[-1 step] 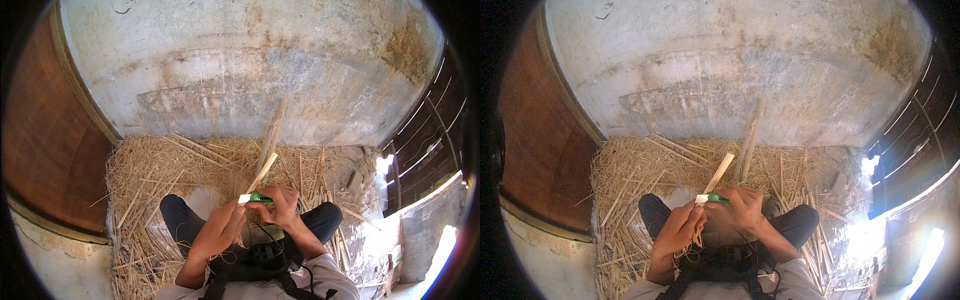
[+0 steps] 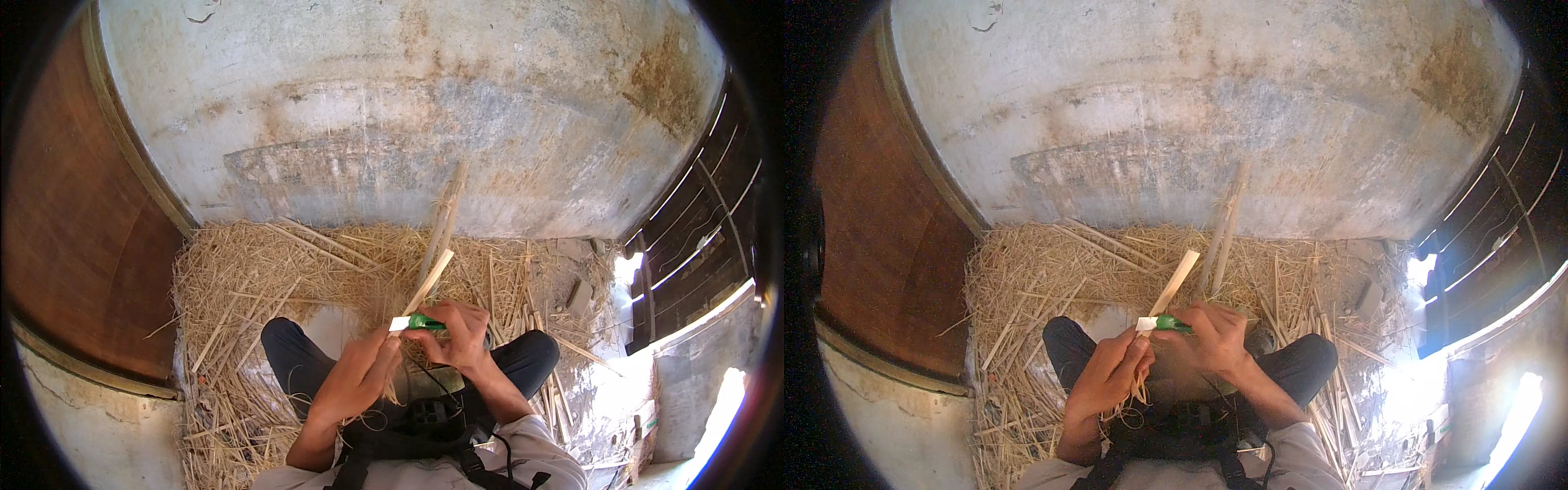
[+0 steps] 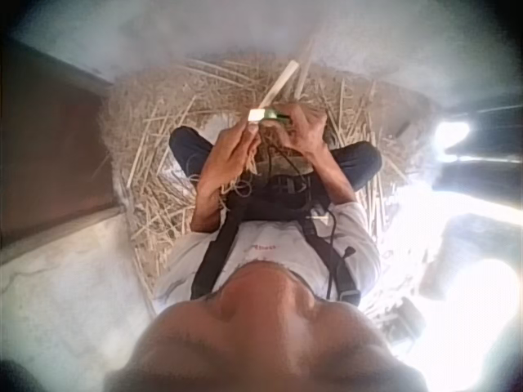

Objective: The person shaves strips from a piece of bamboo using a utility knife.

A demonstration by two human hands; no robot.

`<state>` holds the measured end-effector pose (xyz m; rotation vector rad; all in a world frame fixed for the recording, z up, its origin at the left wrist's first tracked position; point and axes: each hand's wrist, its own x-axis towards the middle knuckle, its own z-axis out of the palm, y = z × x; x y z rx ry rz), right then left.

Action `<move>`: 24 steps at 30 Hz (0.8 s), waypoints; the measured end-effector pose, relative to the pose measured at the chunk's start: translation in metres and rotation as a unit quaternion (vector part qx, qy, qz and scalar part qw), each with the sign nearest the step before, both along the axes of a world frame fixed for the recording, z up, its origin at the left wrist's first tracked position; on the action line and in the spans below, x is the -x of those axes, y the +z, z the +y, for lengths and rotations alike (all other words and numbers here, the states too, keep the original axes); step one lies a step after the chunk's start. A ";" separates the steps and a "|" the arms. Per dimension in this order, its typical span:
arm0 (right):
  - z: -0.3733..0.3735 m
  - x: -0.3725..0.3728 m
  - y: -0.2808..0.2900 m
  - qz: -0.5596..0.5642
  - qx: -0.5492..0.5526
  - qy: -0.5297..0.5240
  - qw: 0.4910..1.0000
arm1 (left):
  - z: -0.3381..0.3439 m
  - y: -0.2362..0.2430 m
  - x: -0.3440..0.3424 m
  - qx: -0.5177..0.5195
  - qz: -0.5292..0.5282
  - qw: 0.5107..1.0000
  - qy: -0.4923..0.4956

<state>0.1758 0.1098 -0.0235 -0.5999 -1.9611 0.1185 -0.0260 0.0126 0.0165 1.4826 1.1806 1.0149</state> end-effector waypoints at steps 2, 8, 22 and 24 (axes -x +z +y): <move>0.000 0.000 0.002 0.005 -0.005 -0.006 1.000 | 0.000 0.002 0.000 0.007 0.004 1.000 -0.002; 0.001 -0.004 0.008 -0.008 -0.020 -0.023 1.000 | -0.003 0.001 -0.001 -0.005 -0.011 1.000 -0.010; 0.014 -0.013 0.008 -0.006 -0.026 -0.054 0.998 | -0.013 -0.004 0.001 0.048 -0.036 0.998 -0.014; 0.023 -0.016 0.005 0.002 -0.030 -0.064 0.998 | -0.016 -0.006 0.001 0.063 -0.039 0.997 -0.009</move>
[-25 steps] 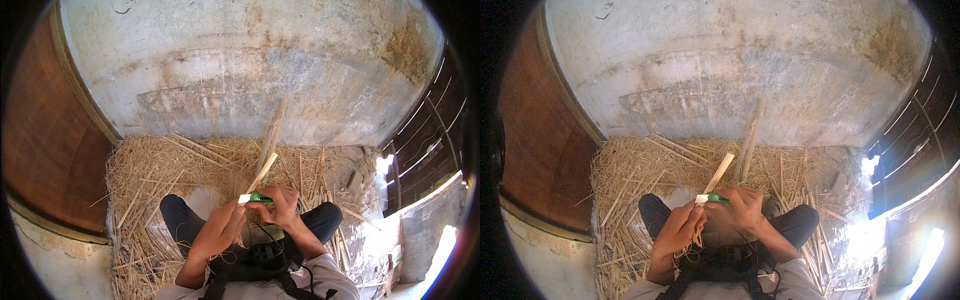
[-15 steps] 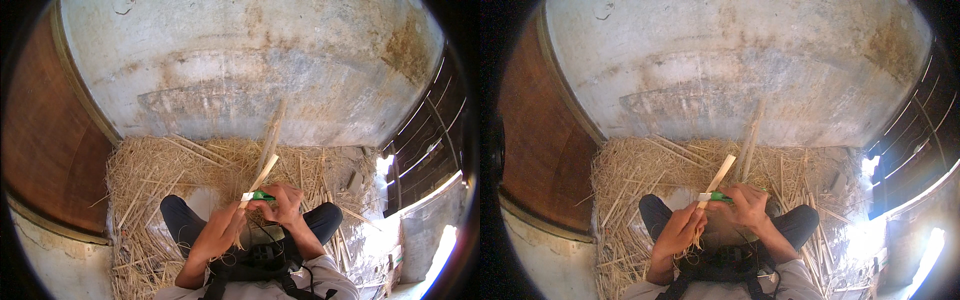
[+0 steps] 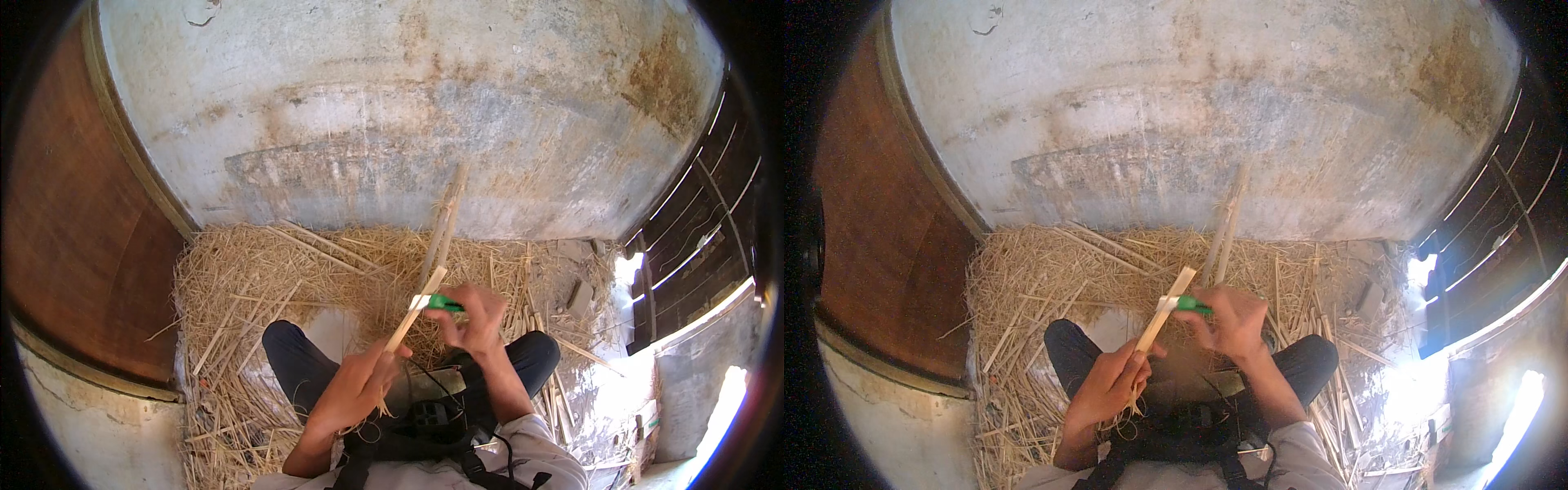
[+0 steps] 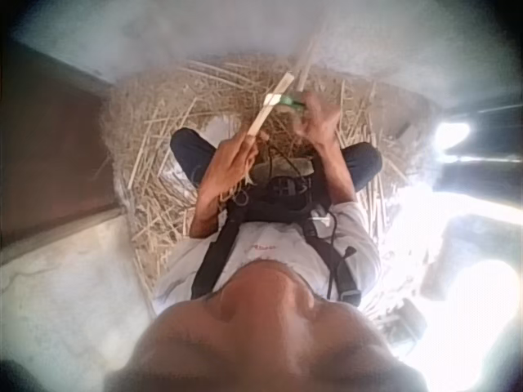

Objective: The person shaves strips from a piece of bamboo using a utility knife.

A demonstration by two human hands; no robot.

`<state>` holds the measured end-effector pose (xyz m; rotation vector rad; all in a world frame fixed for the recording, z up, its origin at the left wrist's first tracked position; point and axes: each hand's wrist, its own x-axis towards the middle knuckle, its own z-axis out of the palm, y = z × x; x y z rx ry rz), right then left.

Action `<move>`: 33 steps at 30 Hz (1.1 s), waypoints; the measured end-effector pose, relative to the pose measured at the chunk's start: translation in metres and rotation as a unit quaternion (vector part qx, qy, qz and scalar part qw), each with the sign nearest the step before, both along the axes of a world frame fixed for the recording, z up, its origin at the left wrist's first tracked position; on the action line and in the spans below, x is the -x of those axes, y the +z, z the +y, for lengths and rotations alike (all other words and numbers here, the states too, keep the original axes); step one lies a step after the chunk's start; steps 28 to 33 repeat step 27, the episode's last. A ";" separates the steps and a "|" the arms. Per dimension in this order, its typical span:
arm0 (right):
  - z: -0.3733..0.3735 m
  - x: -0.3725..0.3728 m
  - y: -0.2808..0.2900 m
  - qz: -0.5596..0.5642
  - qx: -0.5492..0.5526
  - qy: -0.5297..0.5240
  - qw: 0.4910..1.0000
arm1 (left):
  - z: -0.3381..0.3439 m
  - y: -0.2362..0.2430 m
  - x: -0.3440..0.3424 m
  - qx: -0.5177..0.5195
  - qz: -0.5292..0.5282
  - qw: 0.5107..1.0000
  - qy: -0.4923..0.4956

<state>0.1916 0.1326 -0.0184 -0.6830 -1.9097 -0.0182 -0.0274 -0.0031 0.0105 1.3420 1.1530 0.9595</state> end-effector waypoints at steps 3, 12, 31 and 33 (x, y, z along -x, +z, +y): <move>0.038 -0.036 -0.014 0.048 0.034 -0.174 0.983 | -0.010 -0.014 0.010 0.049 0.019 0.998 -0.045; 0.083 -0.105 0.013 0.050 0.313 -0.144 0.937 | -0.019 -0.038 0.047 0.073 -0.039 0.996 0.041; -0.074 -0.134 -0.109 -0.335 0.640 -0.013 0.691 | -0.027 -0.030 0.110 0.036 0.031 0.992 0.118; -0.074 -0.134 -0.109 -0.335 0.640 -0.013 0.691 | -0.027 -0.030 0.110 0.036 0.031 0.992 0.118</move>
